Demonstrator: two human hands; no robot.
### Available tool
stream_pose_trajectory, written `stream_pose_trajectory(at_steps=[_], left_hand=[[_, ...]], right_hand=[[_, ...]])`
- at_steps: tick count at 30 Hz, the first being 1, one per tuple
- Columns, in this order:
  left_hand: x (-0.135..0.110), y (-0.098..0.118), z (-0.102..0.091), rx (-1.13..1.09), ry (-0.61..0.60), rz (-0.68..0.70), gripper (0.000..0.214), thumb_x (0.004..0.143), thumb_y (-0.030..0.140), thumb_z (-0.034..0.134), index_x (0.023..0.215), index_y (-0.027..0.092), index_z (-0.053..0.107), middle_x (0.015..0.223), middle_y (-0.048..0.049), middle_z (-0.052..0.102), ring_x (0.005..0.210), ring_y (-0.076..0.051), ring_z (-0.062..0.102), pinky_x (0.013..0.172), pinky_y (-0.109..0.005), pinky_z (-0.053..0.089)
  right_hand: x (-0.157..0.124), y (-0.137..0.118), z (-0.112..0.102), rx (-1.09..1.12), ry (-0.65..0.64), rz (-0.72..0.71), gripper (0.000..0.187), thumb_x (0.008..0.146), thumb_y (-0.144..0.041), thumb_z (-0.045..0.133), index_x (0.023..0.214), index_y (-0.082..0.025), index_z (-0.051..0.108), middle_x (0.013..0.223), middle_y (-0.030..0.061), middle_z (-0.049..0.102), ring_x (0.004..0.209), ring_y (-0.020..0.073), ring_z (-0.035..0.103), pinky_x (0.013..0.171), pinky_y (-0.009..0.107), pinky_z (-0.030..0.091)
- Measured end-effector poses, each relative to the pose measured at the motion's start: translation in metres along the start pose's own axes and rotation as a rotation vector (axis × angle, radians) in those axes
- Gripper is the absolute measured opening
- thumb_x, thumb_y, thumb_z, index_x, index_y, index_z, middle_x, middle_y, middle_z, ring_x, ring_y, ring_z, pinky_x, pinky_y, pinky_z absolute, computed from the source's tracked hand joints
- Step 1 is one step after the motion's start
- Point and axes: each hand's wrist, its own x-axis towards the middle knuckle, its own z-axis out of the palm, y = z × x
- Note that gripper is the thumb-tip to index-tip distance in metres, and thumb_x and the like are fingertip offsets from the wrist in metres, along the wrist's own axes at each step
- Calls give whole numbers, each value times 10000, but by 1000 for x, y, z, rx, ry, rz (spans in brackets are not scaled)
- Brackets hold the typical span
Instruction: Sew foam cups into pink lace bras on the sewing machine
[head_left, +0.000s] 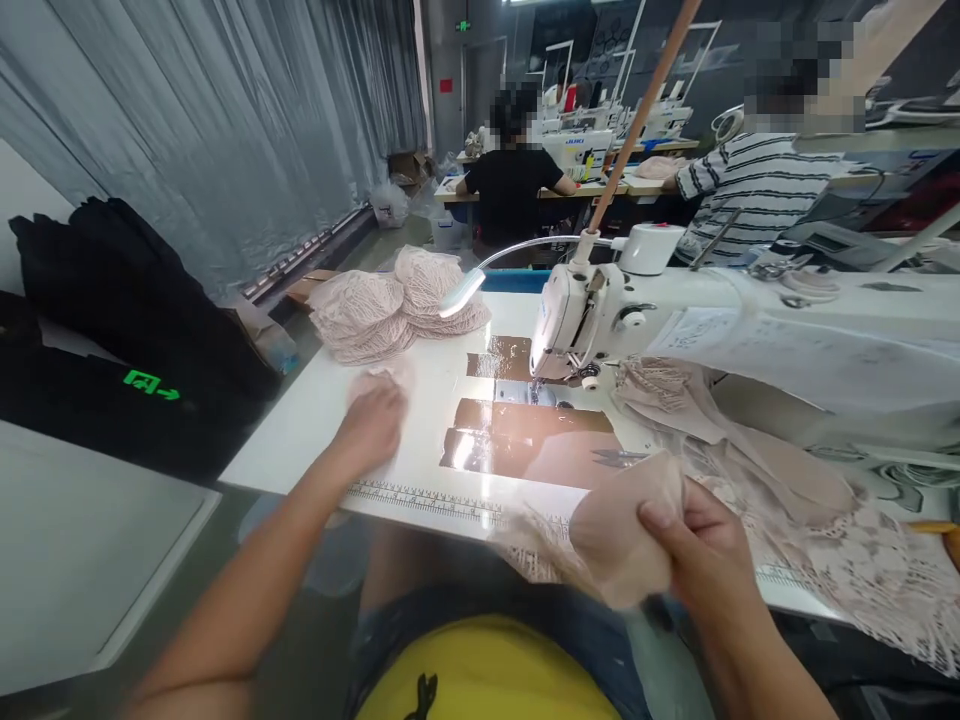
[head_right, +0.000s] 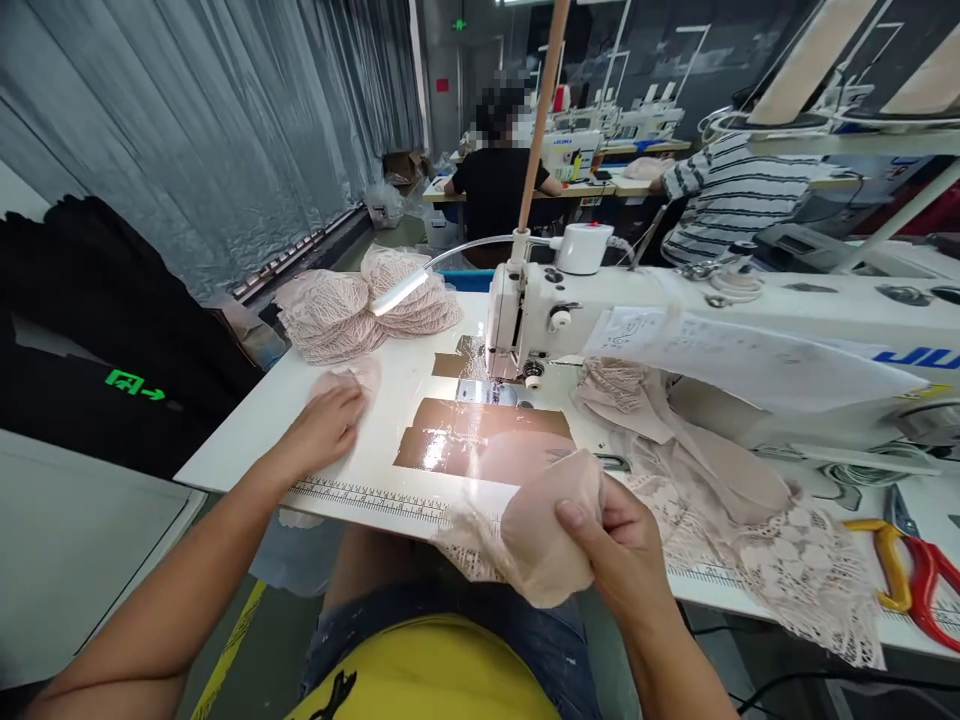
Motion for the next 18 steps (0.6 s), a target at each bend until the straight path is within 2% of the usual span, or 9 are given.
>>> stream_pose_trajectory(at_steps=[2, 4, 6, 8, 10, 12, 15, 16, 18], left_hand=[[25, 8, -6, -23, 53, 13, 380, 836, 143, 430, 1190, 96, 560, 1315, -176, 507, 1257, -322, 435, 1057, -507, 368], [54, 26, -3, -143, 65, 91, 389, 895, 210, 405, 1255, 118, 518, 1368, -158, 466, 1287, -283, 407, 1085, -460, 347], [78, 50, 8, -250, 0, 109, 438, 934, 292, 377, 1333, 128, 451, 1416, -161, 417, 1332, -285, 355, 1102, -468, 311], [88, 75, 20, -276, -58, 112, 548, 936, 415, 389, 1393, 112, 388, 1453, -195, 365, 1361, -346, 305, 1097, -534, 278], [79, 96, 25, -302, -138, 187, 671, 888, 546, 442, 1416, 138, 373, 1500, -194, 293, 1393, -406, 212, 1099, -603, 204], [58, 112, 20, -402, -284, 433, 668, 877, 582, 445, 1424, 205, 374, 1545, -137, 214, 1425, -391, 104, 1117, -619, 96], [36, 128, 4, -660, -507, 826, 437, 925, 456, 454, 1293, 241, 549, 1445, -75, 440, 1369, -273, 341, 1147, -452, 228], [37, 132, 1, -727, -524, 846, 405, 947, 406, 423, 1282, 225, 558, 1402, -76, 493, 1323, -234, 418, 1115, -385, 311], [52, 140, 3, -740, -420, 726, 410, 968, 349, 363, 1310, 194, 526, 1379, -91, 512, 1279, -209, 468, 1062, -340, 387]], right_hand=[[-3, 0, 1, -2, -55, 91, 356, 657, -464, 764, 861, -192, 657, 695, 32, 658, 611, 166, 598, 533, 247, 493], [-5, 2, 3, -24, -262, 173, 337, 677, -447, 754, 854, -173, 669, 723, 45, 680, 649, 178, 627, 568, 253, 509], [-7, 4, 4, -42, -473, 195, 332, 692, -440, 743, 862, -161, 683, 751, 57, 693, 697, 193, 647, 613, 270, 523], [-10, 3, -2, -60, -576, 174, 312, 707, -422, 735, 873, -161, 694, 763, 61, 700, 730, 201, 657, 645, 281, 530], [-15, 0, -17, -73, -514, 153, 281, 705, -406, 737, 851, -168, 699, 748, 61, 702, 719, 204, 660, 635, 287, 535], [-18, -3, -37, -70, -359, 161, 280, 670, -407, 759, 817, -178, 693, 716, 63, 702, 663, 211, 658, 581, 296, 539], [-15, -3, -63, -54, -143, 124, 329, 630, -454, 776, 812, -197, 682, 690, 79, 705, 592, 222, 656, 517, 307, 540], [-11, -1, -66, -50, -98, 83, 348, 632, -475, 770, 829, -202, 681, 709, 91, 713, 597, 229, 663, 523, 316, 547], [-3, 3, -62, -26, -54, 2, 384, 646, -500, 755, 887, -211, 676, 779, 110, 729, 635, 245, 680, 561, 340, 565]])
